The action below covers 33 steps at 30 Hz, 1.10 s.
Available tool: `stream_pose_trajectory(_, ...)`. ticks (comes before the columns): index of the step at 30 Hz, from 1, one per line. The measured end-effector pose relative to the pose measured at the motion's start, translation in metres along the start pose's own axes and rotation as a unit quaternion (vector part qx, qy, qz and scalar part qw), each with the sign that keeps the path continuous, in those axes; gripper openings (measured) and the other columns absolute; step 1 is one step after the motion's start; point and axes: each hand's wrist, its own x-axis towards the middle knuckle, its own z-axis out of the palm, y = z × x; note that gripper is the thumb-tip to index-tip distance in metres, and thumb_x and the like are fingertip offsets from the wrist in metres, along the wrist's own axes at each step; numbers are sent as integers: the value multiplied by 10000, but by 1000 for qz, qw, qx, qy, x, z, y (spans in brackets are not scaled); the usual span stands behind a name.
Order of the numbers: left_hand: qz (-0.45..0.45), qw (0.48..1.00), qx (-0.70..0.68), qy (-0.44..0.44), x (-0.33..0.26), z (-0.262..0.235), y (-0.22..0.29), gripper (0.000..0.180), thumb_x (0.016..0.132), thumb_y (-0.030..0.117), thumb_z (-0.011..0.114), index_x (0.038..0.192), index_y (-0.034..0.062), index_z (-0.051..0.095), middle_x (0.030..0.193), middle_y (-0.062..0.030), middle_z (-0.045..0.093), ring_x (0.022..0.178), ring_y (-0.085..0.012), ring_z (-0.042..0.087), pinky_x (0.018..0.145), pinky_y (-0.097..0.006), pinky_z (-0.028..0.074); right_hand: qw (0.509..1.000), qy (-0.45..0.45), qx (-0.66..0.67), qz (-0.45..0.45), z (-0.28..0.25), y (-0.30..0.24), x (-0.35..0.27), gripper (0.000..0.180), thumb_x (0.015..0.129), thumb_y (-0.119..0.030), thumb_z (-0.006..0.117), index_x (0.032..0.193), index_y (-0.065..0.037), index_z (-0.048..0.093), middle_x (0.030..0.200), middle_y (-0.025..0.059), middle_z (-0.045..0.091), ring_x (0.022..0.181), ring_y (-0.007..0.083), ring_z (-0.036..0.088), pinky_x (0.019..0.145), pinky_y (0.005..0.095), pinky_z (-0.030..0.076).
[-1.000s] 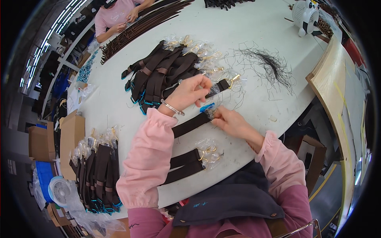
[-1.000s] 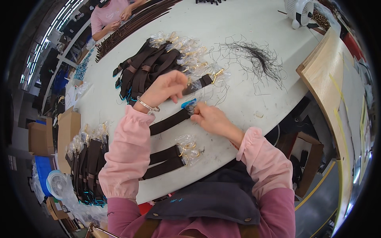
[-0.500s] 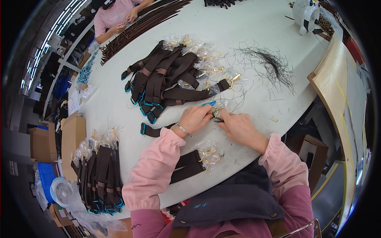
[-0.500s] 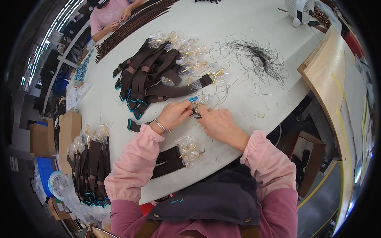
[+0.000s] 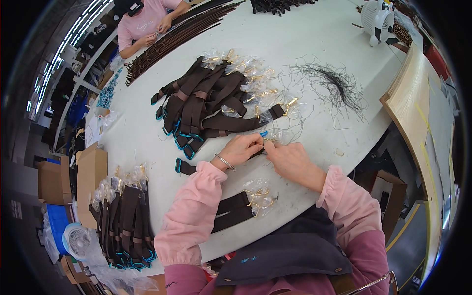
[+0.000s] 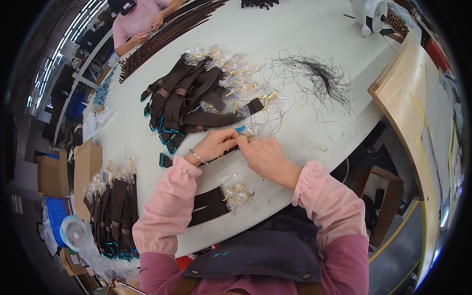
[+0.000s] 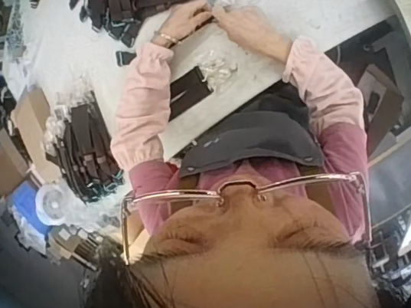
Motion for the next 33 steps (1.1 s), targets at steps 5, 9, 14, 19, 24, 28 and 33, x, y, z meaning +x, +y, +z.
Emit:
stream_pose_trajectory(5, 38, 999, 25, 0, 0, -1, -1, 151, 839, 188, 546, 869, 41, 528, 643, -88, 552, 537, -181, 523, 523, -332, 400, 999, -1, -16, -35, -7, 3, 5, 180, 806, -135, 581, 874, -34, 449, 684, 114, 604, 581, 300, 609, 460, 406, 437)
stream_pose_trajectory(9, -113, 986, -117, -47, 3, -6, 17, 198, 875, 229, 531, 908, 38, 492, 646, -78, 538, 585, -171, 546, 551, -339, 418, 999, -25, 17, -34, -5, 7, 2, 212, 770, -121, 589, 905, -35, 451, 676, 124, 606, 602, 311, 611, 498, 425, 439)
stream_pose_trajectory(14, -23, 989, 106, 101, -32, -18, 14, 338, 786, 310, 647, 949, 69, 476, 669, -85, 526, 634, -233, 562, 579, -328, 435, 998, 12, 44, 43, -35, 15, 8, 256, 777, -158, 592, 955, -22, 466, 663, 138, 611, 627, 334, 610, 547, 436, 445)
stream_pose_trajectory(19, 127, 878, 420, 194, -87, -31, -36, 328, 745, 237, 675, 943, 40, 503, 712, -98, 572, 619, -257, 562, 548, -332, 422, 994, -15, 93, 63, -33, 49, 27, 203, 775, -203, 626, 796, -8, 576, 611, 149, 576, 561, 300, 557, 536, 405, 410)
stream_pose_trajectory(24, -107, 989, 73, 75, -112, -79, -10, 206, 799, 159, 604, 958, 55, 523, 603, -52, 542, 461, -159, 462, 454, -266, 362, 957, -35, 250, 144, -52, 69, 43, 246, 794, -195, 603, 662, 14, 601, 526, 87, 500, 490, 174, 455, 497, 343, 355)
stream_pose_trajectory(28, -206, 969, -136, -1, -136, -104, 21, 181, 859, 202, 548, 973, 67, 509, 615, 19, 510, 465, -20, 382, 395, -184, 271, 900, -125, 374, 186, -51, 57, 28, 269, 787, -221, 603, 693, 31, 608, 521, 79, 466, 506, 163, 435, 502, 337, 358)
stream_pose_trajectory(33, -280, 938, -197, -55, -171, -93, 14, 178, 852, 187, 550, 979, 79, 490, 652, 24, 505, 528, -37, 432, 443, -194, 310, 886, -206, 382, 164, -40, 37, 21, 261, 781, -233, 610, 697, 14, 626, 511, 90, 492, 489, 171, 462, 496, 339, 374)
